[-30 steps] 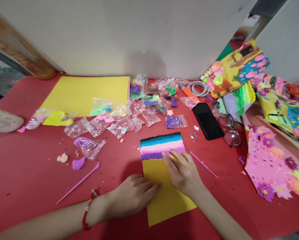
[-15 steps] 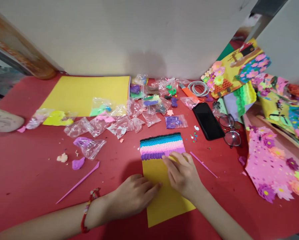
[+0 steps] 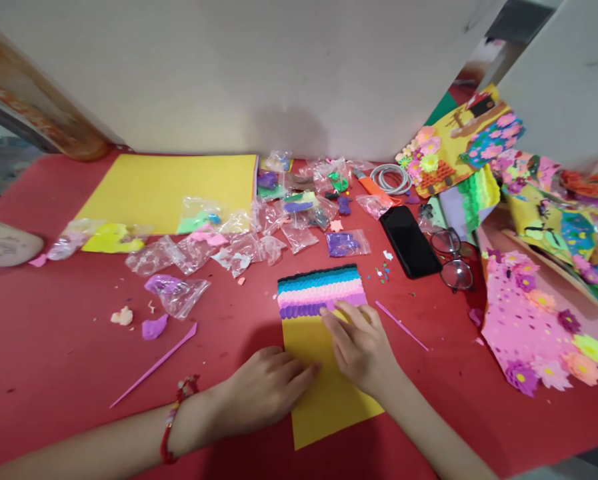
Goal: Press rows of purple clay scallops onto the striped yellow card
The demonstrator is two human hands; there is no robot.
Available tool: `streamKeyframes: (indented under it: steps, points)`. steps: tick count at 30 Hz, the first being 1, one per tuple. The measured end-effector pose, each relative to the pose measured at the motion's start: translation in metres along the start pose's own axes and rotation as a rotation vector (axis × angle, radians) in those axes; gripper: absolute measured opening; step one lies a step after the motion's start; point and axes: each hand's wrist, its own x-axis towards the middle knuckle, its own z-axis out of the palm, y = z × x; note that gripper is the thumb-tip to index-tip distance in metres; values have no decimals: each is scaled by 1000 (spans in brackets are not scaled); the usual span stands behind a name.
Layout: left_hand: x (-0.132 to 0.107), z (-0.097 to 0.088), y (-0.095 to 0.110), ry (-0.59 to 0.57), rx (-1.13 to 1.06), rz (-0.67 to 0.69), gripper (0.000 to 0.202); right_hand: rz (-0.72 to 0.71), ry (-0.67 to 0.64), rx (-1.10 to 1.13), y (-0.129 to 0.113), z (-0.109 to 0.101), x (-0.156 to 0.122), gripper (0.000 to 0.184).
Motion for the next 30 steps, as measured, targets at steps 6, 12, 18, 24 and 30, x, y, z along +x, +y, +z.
streamKeyframes:
  steps: [6,12,18,24,30]
  points:
    - [1,-2,0,-16,-73,-55,10,17,37,66,-1,-6,-5,38]
    - [9,-22,2,53,-704,-428,21,161,107,316,-22,-27,-8,26]
    - [20,-37,10,-73,-1605,-538,53,80,-31,369,-43,-27,4,10]
    - [11,-25,6,171,-2183,-618,24,95,63,475,-39,-30,9,8]
    - [10,-22,-5,-2,-2047,-606,36,120,49,486,-39,-36,5,13]
